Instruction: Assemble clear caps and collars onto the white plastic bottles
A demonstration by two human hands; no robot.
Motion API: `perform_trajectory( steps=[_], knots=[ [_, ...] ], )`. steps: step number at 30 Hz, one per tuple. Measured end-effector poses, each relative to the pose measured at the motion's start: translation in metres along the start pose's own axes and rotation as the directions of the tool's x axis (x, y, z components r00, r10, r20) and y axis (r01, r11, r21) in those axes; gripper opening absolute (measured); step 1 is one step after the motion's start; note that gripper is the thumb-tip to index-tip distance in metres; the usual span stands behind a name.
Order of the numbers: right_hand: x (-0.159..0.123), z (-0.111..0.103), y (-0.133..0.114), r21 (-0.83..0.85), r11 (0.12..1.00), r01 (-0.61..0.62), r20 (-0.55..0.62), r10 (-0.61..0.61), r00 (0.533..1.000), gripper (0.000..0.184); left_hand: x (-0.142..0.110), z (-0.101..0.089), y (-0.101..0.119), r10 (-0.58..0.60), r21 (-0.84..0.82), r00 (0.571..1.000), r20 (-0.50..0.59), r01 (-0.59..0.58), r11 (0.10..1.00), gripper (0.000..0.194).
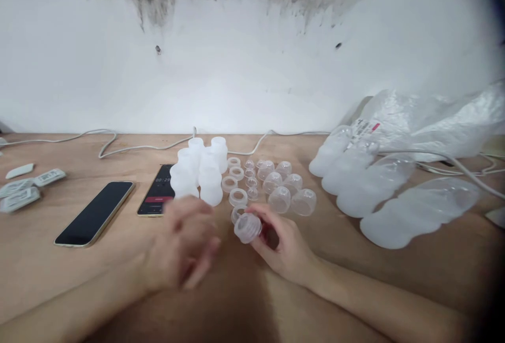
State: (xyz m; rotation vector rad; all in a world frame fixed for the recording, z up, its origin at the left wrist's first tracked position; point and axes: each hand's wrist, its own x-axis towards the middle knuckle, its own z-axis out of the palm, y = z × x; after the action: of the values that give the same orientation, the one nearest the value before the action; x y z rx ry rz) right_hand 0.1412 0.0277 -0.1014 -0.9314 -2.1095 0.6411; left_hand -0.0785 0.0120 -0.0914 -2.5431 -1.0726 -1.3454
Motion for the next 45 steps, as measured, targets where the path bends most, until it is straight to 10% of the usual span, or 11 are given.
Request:
perform_trajectory(
  steps=[5,15,22,31,45],
  knots=[
    [0.001,0.002,0.001,0.084,0.996,-0.017,0.045,0.013,0.999,0.031,0.004,0.031,0.028,-0.098,-0.167,0.954,0.285,0.150,0.975,0.040],
    [0.004,-0.004,-0.002,0.379,0.922,-0.085,0.165,0.023,0.986,0.038,0.006,0.033,0.015,-0.197,-0.332,0.956,0.218,0.263,0.906,0.029],
    [0.003,-0.001,0.002,0.251,0.958,-0.138,0.057,0.128,0.990,0.022,0.008,0.030,0.020,-0.170,-0.346,0.935,0.312,0.278,0.896,0.032],
    [0.002,0.000,0.004,0.020,0.997,0.069,-0.068,-0.068,0.995,0.016,0.008,0.027,0.019,-0.097,-0.281,0.974,0.207,0.154,0.947,0.028],
    [0.000,0.002,0.005,0.224,0.970,0.091,0.029,-0.100,0.995,0.035,0.001,0.033,0.014,-0.226,-0.457,0.950,0.213,0.302,0.837,0.014]
  ],
)
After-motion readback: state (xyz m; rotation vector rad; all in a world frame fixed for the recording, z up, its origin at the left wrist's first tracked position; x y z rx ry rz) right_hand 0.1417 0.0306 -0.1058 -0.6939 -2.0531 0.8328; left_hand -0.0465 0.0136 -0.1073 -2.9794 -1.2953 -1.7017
